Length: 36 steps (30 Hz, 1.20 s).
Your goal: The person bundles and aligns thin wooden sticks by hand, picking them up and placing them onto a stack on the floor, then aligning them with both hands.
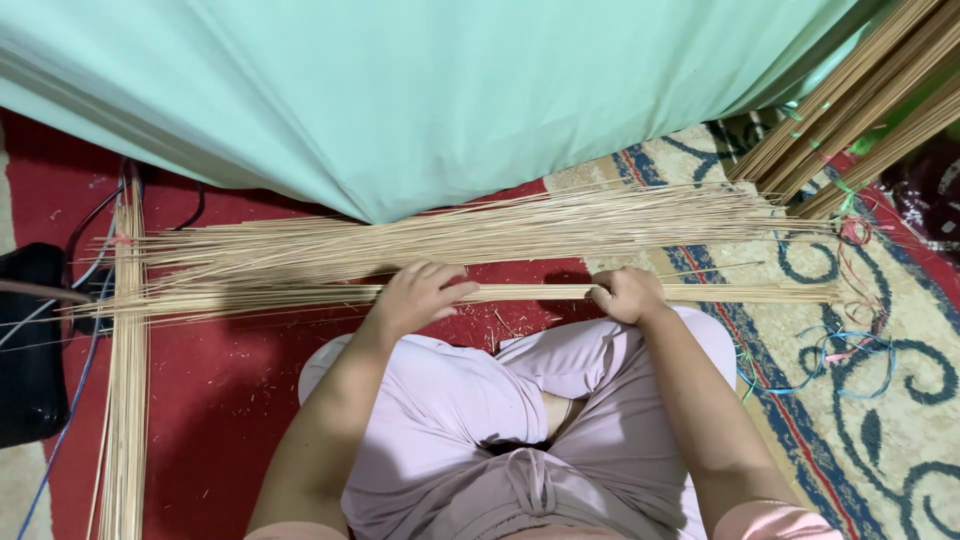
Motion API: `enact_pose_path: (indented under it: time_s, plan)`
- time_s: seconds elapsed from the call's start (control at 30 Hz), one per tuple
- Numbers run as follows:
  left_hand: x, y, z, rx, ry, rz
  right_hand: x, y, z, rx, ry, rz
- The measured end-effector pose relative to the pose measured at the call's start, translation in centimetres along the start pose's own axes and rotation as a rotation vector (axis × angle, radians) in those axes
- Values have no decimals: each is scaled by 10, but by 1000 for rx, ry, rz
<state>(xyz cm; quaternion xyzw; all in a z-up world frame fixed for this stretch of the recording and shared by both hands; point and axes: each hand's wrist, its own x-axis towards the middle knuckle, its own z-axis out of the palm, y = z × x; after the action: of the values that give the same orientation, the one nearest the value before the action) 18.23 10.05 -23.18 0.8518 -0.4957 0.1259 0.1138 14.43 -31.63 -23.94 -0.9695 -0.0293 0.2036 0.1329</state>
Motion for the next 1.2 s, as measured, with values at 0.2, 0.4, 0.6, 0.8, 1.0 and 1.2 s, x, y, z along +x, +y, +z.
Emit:
enact_pose_path:
  time_s: [0.2,0.4,0.6,0.8,1.0,1.2]
  plan:
    - [14,17,7,56,279,66,-1,-1,-2,109,-40,9]
    - [17,26,13,-139,320,-61,5,-2,-2,119,-94,39]
    - [17,29,17,-386,296,-181,5,-2,-3,78,-116,56]
    - [23,32,16,-718,307,-383,7,-1,-1,65,-122,60]
    - [10,17,43,-571,294,-546,10,0,3,34,-110,49]
    - [31,46,15,-109,23,-315,7,-5,13,7,-43,-25]
